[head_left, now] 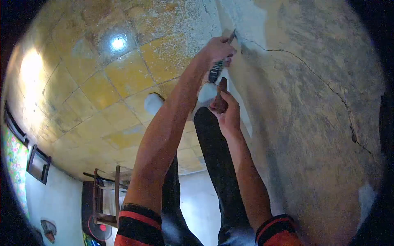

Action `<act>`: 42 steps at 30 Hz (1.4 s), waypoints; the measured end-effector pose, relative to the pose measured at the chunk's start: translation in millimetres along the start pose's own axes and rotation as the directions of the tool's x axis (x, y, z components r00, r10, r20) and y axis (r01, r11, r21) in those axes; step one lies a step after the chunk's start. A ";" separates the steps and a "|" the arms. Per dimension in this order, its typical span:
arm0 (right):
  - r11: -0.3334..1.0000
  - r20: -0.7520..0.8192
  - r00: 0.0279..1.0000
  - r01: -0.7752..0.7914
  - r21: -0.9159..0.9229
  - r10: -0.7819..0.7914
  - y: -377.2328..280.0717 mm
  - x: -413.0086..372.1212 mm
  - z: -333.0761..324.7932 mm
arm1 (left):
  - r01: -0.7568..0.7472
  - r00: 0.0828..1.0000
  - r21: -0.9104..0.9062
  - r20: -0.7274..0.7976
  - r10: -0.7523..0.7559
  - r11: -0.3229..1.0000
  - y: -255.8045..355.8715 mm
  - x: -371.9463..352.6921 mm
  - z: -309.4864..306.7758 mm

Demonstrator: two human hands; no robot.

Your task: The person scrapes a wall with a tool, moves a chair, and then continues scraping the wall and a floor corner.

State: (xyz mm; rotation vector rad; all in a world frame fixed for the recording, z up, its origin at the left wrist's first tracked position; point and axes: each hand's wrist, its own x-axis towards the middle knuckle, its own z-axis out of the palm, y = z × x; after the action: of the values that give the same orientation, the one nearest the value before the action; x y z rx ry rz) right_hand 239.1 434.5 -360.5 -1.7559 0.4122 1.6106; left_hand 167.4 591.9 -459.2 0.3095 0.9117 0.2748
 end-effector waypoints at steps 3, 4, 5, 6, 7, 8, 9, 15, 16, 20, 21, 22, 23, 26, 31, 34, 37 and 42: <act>0.999 0.026 1.000 0.002 -0.039 -0.001 -1.9 -2.6 0.9 | 0.045 0.999 0.032 0.015 -0.046 0.998 14.7 -15.0 11.3; 0.999 0.035 0.999 0.008 -0.048 -0.007 -1.8 -3.2 1.3 | 0.045 0.999 0.041 0.015 -0.046 0.998 15.1 -12.5 8.1; 0.998 0.024 1.000 -0.005 -0.058 0.006 -1.6 -4.0 0.0 | 0.047 0.999 0.038 0.014 -0.048 0.998 13.2 -10.8 5.2; 0.997 0.015 1.000 -0.022 -0.069 0.023 -0.4 -3.7 0.0 | 0.050 0.999 0.035 0.009 -0.050 0.998 11.7 -8.6 0.8; 0.996 0.007 0.999 -0.034 -0.079 0.034 -0.1 -2.3 0.3 | 0.040 0.999 0.079 -0.005 -0.040 0.996 7.9 3.3 -6.5; 0.995 0.027 0.998 -0.046 -0.089 0.048 3.6 0.9 -3.8 | 0.031 0.999 0.123 -0.019 -0.029 0.992 4.1 17.5 -14.6; 0.994 0.051 0.997 -0.052 -0.101 0.057 6.9 8.2 -10.7 | 0.015 0.999 0.168 -0.031 -0.010 0.986 -0.1 31.1 -20.3; 0.970 0.024 0.997 -0.059 -0.234 0.067 4.2 22.3 -18.8 | 0.060 0.993 0.148 0.096 -0.075 0.987 20.3 -21.9 -6.2; 0.968 0.049 0.996 -0.056 -0.246 0.070 10.1 26.9 -19.4 | 0.036 0.998 0.167 0.047 -0.044 0.985 17.6 -17.5 -5.1; 0.883 -0.087 0.995 -0.084 -0.462 0.049 7.5 30.0 2.0 | -0.027 0.999 0.141 -0.019 0.030 0.990 4.1 7.2 -6.1; 0.875 -0.088 0.996 -0.069 -0.479 0.030 10.5 34.5 -0.5 | -0.027 1.000 0.105 -0.010 0.028 0.994 -0.1 8.2 -8.4; 0.868 -0.082 0.996 -0.054 -0.493 0.015 16.6 42.0 -3.1 | -0.032 0.999 0.132 -0.008 0.034 0.991 3.1 3.1 -6.4; 0.779 0.001 0.993 0.092 -0.621 -0.117 29.8 55.3 -13.3 | -0.036 0.999 0.169 0.001 0.036 0.985 9.8 -5.0 -0.9; 0.437 0.235 0.898 0.393 -0.809 -0.373 52.1 91.3 -33.9 | 0.000 1.000 0.241 -0.022 0.006 0.971 20.6 -20.7 8.1; 0.139 0.216 0.927 0.268 -0.953 -0.308 30.5 119.1 -7.5 | 0.037 0.996 0.256 -0.082 -0.017 0.966 8.2 4.1 0.5; 0.035 0.389 0.824 0.441 -0.897 -0.412 34.0 155.8 -20.8 | 0.019 0.999 0.126 0.026 -0.022 0.992 4.8 -8.6 1.0; -0.409 0.720 0.465 0.605 -0.683 -0.515 67.4 231.7 -48.6 | -0.044 0.992 0.016 0.116 0.042 0.999 0.1 -17.6 7.2; -0.371 0.698 0.555 0.595 -0.713 -0.452 72.2 235.3 -53.2 | -0.137 0.990 -0.042 0.024 0.138 0.990 -0.5 -13.5 24.8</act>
State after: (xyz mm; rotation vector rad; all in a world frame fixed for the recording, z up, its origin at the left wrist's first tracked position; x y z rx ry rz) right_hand 271.3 400.7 -608.0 -2.0376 -2.0688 1.0029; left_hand 179.5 583.0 -435.3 0.3386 0.8584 0.4154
